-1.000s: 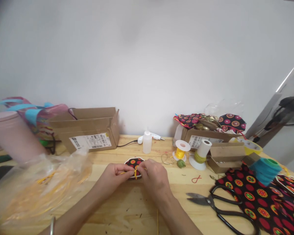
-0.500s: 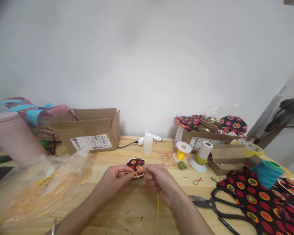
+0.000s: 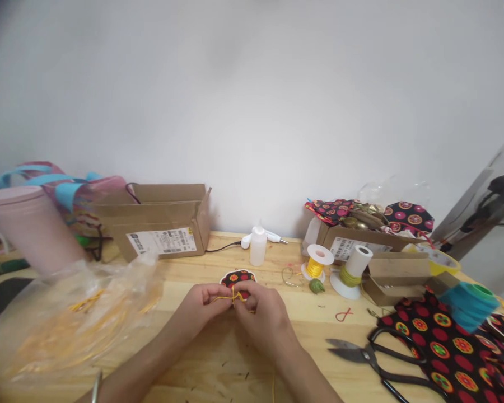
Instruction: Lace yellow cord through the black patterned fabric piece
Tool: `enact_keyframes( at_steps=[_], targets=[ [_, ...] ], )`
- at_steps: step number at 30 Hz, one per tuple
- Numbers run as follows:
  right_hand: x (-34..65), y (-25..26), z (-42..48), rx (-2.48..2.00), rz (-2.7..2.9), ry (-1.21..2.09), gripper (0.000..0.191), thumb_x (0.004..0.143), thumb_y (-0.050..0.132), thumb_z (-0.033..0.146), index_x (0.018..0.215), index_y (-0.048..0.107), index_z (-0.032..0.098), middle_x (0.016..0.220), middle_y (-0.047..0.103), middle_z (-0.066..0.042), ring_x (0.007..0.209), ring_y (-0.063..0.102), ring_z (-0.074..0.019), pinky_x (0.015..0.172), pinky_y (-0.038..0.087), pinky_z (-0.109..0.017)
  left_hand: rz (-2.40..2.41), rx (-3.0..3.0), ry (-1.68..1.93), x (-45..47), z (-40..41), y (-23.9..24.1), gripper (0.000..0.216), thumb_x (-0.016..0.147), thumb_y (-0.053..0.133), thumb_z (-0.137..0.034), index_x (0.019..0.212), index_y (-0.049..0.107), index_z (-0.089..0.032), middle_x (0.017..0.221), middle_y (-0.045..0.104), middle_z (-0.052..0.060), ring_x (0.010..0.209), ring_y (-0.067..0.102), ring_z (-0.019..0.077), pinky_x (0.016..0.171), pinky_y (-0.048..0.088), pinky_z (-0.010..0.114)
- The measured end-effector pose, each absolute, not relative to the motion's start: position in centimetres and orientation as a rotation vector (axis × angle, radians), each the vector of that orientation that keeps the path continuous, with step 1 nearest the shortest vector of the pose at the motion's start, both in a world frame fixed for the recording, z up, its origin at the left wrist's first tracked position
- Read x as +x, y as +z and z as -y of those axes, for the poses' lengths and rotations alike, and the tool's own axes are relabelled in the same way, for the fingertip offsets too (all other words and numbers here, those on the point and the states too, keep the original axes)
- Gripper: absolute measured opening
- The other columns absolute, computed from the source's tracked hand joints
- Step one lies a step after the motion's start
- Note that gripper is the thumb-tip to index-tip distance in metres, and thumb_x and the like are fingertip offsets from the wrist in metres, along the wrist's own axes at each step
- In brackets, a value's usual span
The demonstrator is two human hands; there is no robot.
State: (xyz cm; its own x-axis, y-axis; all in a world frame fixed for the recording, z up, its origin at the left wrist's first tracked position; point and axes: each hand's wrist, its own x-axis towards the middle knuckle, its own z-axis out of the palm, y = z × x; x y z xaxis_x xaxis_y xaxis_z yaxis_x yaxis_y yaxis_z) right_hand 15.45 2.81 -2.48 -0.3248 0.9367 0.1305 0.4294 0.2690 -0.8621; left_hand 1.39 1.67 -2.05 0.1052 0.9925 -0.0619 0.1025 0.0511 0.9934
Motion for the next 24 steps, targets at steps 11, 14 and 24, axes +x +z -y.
enact_keyframes(
  at_steps=[11,14,24],
  targets=[
    [16.1,-1.4,-2.4,-1.344,2.134,0.354,0.010,0.071,0.051,0.025,0.068,0.060,0.025,0.061,0.062,0.004,0.051,0.050,-0.0111,0.049,0.030,-0.020,-1.206,1.232,1.042,1.7,-1.5,-1.8,0.018,0.065,0.057,-0.030,0.062,0.065,-0.014,0.050,0.058,-0.003,0.042,0.044,0.0070,0.043,0.032,0.018],
    [16.1,-1.5,-2.5,-1.313,2.130,0.372,0.010,0.071,0.051,0.023,0.066,0.060,0.024,0.062,0.062,0.004,0.052,0.049,-0.0105,0.049,0.030,-0.020,-1.209,1.187,1.042,1.7,-1.6,-1.7,0.016,0.065,0.057,-0.029,0.063,0.064,-0.014,0.050,0.057,-0.003,0.037,0.035,0.0041,0.038,0.025,0.017],
    [16.0,-2.2,-2.8,-1.221,2.122,0.366,0.008,0.068,0.053,0.017,0.060,0.054,0.019,0.061,0.055,0.003,0.055,0.046,-0.0096,0.050,0.031,-0.019,-1.245,1.318,1.100,1.4,-1.6,-2.2,0.016,0.068,0.054,-0.027,0.067,0.064,-0.014,0.056,0.060,-0.002,0.045,0.045,0.0073,0.044,0.033,0.017]
  ],
)
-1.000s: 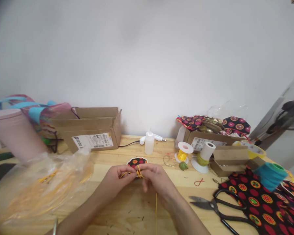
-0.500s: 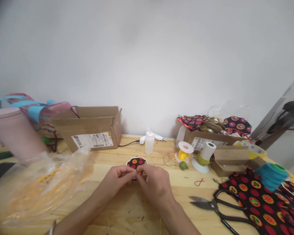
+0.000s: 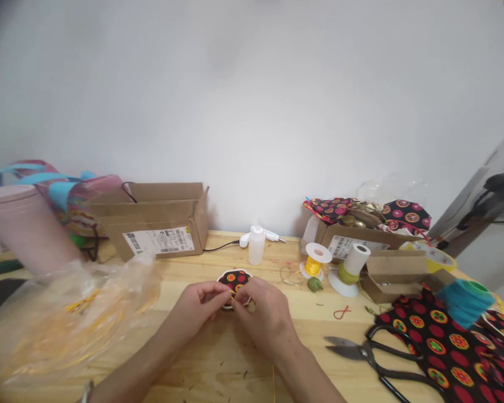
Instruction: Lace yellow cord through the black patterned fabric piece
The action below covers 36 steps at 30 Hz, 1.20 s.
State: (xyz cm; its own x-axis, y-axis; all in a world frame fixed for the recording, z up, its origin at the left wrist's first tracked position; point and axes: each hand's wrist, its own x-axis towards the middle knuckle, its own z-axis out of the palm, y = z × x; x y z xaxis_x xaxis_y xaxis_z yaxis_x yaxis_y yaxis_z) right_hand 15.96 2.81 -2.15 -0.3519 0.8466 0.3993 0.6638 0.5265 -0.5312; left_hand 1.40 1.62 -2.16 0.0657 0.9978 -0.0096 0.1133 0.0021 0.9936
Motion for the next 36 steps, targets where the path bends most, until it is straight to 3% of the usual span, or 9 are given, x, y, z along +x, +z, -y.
enact_keyframes(
  at_steps=[6,13,18,25,29,36],
  targets=[
    [16.00,-2.03,-2.84,-1.215,2.124,0.398,0.008,0.069,0.053,0.018,0.061,0.054,0.020,0.064,0.055,0.003,0.058,0.047,-0.0098,0.052,0.032,-0.019,-1.189,1.269,1.141,1.23,-1.84,-2.72,0.011,0.064,0.058,-0.019,0.072,0.063,-0.014,0.071,0.065,0.003,0.069,0.058,0.0154,0.063,0.043,0.023],
    [15.97,-1.69,-2.74,-1.231,2.153,0.472,0.013,0.073,0.050,0.022,0.068,0.061,0.024,0.068,0.057,0.002,0.062,0.048,-0.0112,0.053,0.032,-0.020,-1.170,1.306,1.136,1.39,-1.77,-1.97,0.023,0.065,0.056,-0.015,0.089,0.056,-0.015,0.066,0.061,0.000,0.069,0.059,0.0145,0.066,0.045,0.025],
    [16.11,-2.01,-2.95,-1.222,2.128,0.564,0.020,0.077,0.044,0.025,0.073,0.064,0.025,0.068,0.056,0.000,0.063,0.048,-0.0123,0.053,0.032,-0.021,-1.175,1.386,1.113,1.29,-1.81,-2.12,0.021,0.067,0.056,-0.019,0.088,0.055,-0.016,0.070,0.063,0.002,0.071,0.059,0.0153,0.066,0.045,0.025],
    [15.81,-2.50,-3.17,-1.228,1.938,0.784,0.020,0.072,0.048,0.023,0.067,0.066,0.021,0.060,0.054,0.000,0.054,0.043,-0.0111,0.048,0.030,-0.021,-1.191,1.432,1.067,1.04,-1.77,-2.32,0.024,0.066,0.057,-0.019,0.090,0.054,-0.015,0.070,0.067,0.003,0.071,0.061,0.0168,0.069,0.044,0.027],
    [15.52,-2.18,-2.99,-1.296,1.844,0.818,0.014,0.066,0.050,0.020,0.059,0.062,0.017,0.056,0.050,0.001,0.052,0.040,-0.0108,0.048,0.029,-0.021,-1.192,1.395,1.067,1.15,-1.74,-2.11,0.024,0.065,0.059,-0.019,0.088,0.055,-0.015,0.068,0.068,0.003,0.069,0.061,0.0171,0.068,0.044,0.027],
    [15.26,-2.10,-2.79,-0.983,1.662,1.236,0.008,0.065,0.045,0.016,0.057,0.048,0.017,0.068,0.046,0.001,0.067,0.042,-0.0129,0.060,0.033,-0.022,-1.118,1.325,1.070,1.37,-1.70,-2.07,0.022,0.063,0.062,-0.023,0.083,0.058,-0.014,0.069,0.068,0.005,0.069,0.061,0.0174,0.064,0.044,0.025]
  ],
)
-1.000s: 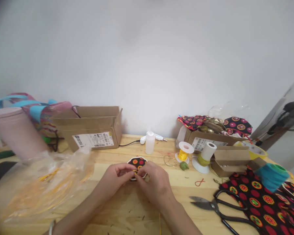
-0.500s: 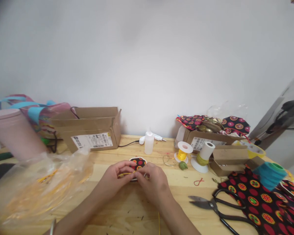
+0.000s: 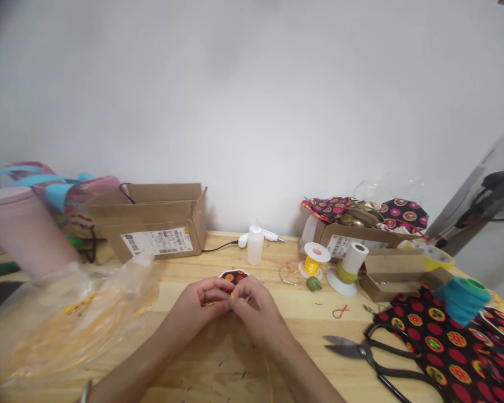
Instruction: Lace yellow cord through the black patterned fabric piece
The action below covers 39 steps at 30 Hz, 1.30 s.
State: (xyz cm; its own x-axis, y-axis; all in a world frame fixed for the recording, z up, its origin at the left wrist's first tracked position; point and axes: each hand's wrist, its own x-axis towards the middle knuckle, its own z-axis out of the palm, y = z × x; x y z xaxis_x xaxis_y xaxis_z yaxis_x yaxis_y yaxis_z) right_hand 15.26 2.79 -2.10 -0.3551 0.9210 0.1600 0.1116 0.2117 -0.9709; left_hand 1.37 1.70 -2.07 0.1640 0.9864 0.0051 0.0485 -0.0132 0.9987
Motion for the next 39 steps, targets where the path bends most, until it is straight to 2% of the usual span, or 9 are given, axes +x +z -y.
enact_keyframes(
  at_steps=[5,8,10,13,14,17,21,26,39],
  targets=[
    [16.6,0.6,-2.1,-0.694,1.442,1.548,0.009,0.061,0.049,0.023,0.055,0.043,0.018,0.065,0.043,0.001,0.067,0.041,-0.0141,0.065,0.034,-0.027,-1.140,1.280,1.086,1.4,-1.7,-2.5,0.017,0.061,0.063,-0.018,0.076,0.059,-0.014,0.070,0.069,0.005,0.068,0.062,0.0182,0.066,0.044,0.027],
    [18.8,2.6,-1.6,-0.697,1.342,1.489,0.038,0.058,0.049,0.053,0.043,0.042,0.019,0.058,0.047,-0.001,0.068,0.047,-0.0181,0.069,0.036,-0.034,-1.194,1.270,1.096,1.4,-1.8,-2.6,0.016,0.060,0.062,-0.018,0.075,0.059,-0.014,0.066,0.069,0.005,0.066,0.062,0.0182,0.065,0.044,0.027],
    [20.0,3.4,-1.5,-0.993,1.238,1.322,0.059,0.058,0.032,0.070,0.029,0.035,0.019,0.043,0.043,0.000,0.058,0.051,-0.0180,0.061,0.037,-0.036,-1.230,1.276,1.087,1.4,-1.8,-2.5,0.016,0.060,0.061,-0.019,0.075,0.059,-0.014,0.065,0.069,0.005,0.066,0.062,0.0183,0.064,0.044,0.027],
    [20.4,3.5,-1.7,-1.113,1.138,1.201,0.075,0.071,0.001,0.061,0.027,0.042,0.016,0.038,0.042,-0.001,0.059,0.056,-0.0178,0.053,0.032,-0.035,-1.248,1.270,1.060,1.4,-1.8,-2.4,0.017,0.059,0.061,-0.020,0.075,0.060,-0.014,0.066,0.069,0.005,0.066,0.063,0.0187,0.064,0.044,0.027],
    [20.1,3.4,-1.8,-1.154,1.103,1.159,0.075,0.073,0.004,0.059,0.028,0.045,0.015,0.039,0.044,-0.002,0.058,0.056,-0.0174,0.052,0.032,-0.034,-1.247,1.267,1.055,1.4,-1.8,-2.4,0.017,0.059,0.062,-0.020,0.075,0.060,-0.014,0.067,0.069,0.005,0.066,0.063,0.0188,0.064,0.044,0.027],
    [18.9,2.3,-2.3,-1.157,1.316,1.133,0.043,0.060,0.050,0.053,0.039,0.057,0.016,0.049,0.058,-0.004,0.058,0.055,-0.0180,0.053,0.038,-0.029,-1.223,1.300,1.065,1.5,-1.9,-2.3,0.017,0.061,0.061,-0.019,0.077,0.060,-0.013,0.070,0.068,0.006,0.067,0.062,0.0184,0.066,0.045,0.028],
    [17.8,-0.1,-3.2,-1.260,1.981,0.682,0.022,0.052,0.066,0.034,0.070,0.065,0.022,0.067,0.064,-0.002,0.063,0.054,-0.0168,0.057,0.040,-0.025,-1.216,1.350,1.071,1.6,-2.0,-2.1,0.018,0.062,0.060,-0.019,0.078,0.059,-0.012,0.072,0.067,0.007,0.069,0.061,0.0181,0.068,0.046,0.028],
    [17.9,-1.4,-3.9,-1.302,2.206,0.619,0.013,0.069,0.054,0.025,0.068,0.067,0.025,0.062,0.064,0.001,0.056,0.054,-0.0128,0.052,0.037,-0.022,-1.201,1.354,1.065,1.5,-1.9,-2.4,0.019,0.062,0.061,-0.021,0.079,0.060,-0.013,0.071,0.068,0.006,0.069,0.062,0.0181,0.067,0.046,0.028],
    [17.6,-1.5,-3.9,-1.365,1.940,0.634,0.012,0.070,0.044,0.023,0.063,0.052,0.018,0.061,0.060,-0.001,0.054,0.055,-0.0125,0.047,0.040,-0.021,-1.363,1.482,1.024,0.8,-2.0,-2.4,0.018,0.064,0.057,-0.030,0.069,0.069,-0.017,0.072,0.070,0.004,0.069,0.061,0.0204,0.063,0.045,0.027]
  ],
)
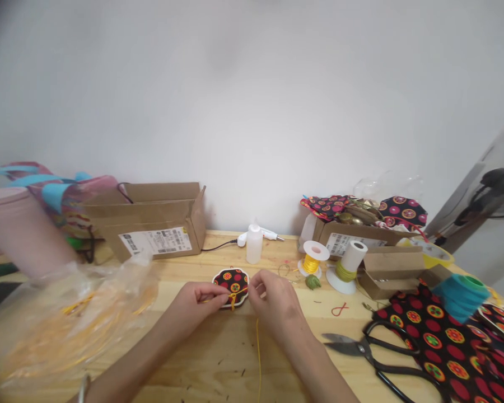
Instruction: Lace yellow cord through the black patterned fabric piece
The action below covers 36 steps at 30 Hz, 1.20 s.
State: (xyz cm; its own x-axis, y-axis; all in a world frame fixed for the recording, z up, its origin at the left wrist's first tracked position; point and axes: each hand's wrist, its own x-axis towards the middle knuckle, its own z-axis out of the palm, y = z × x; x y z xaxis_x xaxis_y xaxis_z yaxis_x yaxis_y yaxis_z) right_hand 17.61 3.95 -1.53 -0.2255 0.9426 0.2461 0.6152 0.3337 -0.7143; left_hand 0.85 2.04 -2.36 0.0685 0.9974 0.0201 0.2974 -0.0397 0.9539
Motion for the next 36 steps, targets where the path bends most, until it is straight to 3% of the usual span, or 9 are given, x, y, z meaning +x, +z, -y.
enact_keyframes(
  at_steps=[6,13,19,25,36],
  targets=[
    [17.8,-1.8,-3.9,-1.417,1.849,0.771,0.012,0.072,0.041,0.025,0.064,0.047,0.019,0.048,0.056,0.002,0.044,0.055,-0.0120,0.040,0.036,-0.019,-1.374,1.487,1.014,0.9,-2.1,-2.3,0.018,0.064,0.056,-0.030,0.064,0.067,-0.015,0.067,0.069,0.003,0.066,0.060,0.0190,0.062,0.043,0.025],
    [17.9,-2.2,-4.0,-1.387,1.799,0.805,0.009,0.072,0.041,0.023,0.065,0.045,0.019,0.050,0.053,0.004,0.043,0.054,-0.0108,0.038,0.035,-0.018,-1.352,1.462,1.030,1.0,-2.1,-2.5,0.017,0.064,0.055,-0.028,0.063,0.064,-0.014,0.064,0.067,0.003,0.064,0.058,0.0176,0.061,0.042,0.025],
    [17.2,-1.8,-3.7,-1.361,1.826,0.866,0.013,0.072,0.044,0.028,0.076,0.053,0.019,0.069,0.059,0.000,0.039,0.049,-0.0076,0.035,0.032,-0.018,-1.386,1.453,1.013,1.2,-2.0,-2.3,0.019,0.063,0.056,-0.032,0.064,0.065,-0.015,0.066,0.067,0.003,0.065,0.059,0.0183,0.060,0.043,0.025],
    [17.0,-1.2,-3.4,-1.297,2.138,0.566,0.015,0.069,0.051,0.022,0.071,0.065,0.023,0.061,0.057,0.001,0.049,0.047,-0.0098,0.046,0.032,-0.020,-1.383,1.469,0.972,1.1,-1.8,-2.3,0.022,0.064,0.055,-0.033,0.066,0.066,-0.015,0.063,0.066,0.002,0.061,0.058,0.0175,0.056,0.041,0.024],
    [16.7,-0.8,-2.4,-1.098,2.289,0.346,0.021,0.072,0.046,0.016,0.063,0.064,0.022,0.062,0.051,0.001,0.057,0.046,-0.0095,0.050,0.031,-0.019,-1.417,1.499,0.953,1.0,-1.8,-2.4,0.018,0.065,0.053,-0.029,0.063,0.064,-0.014,0.060,0.063,0.002,0.059,0.055,0.0160,0.057,0.039,0.023]
  ],
)
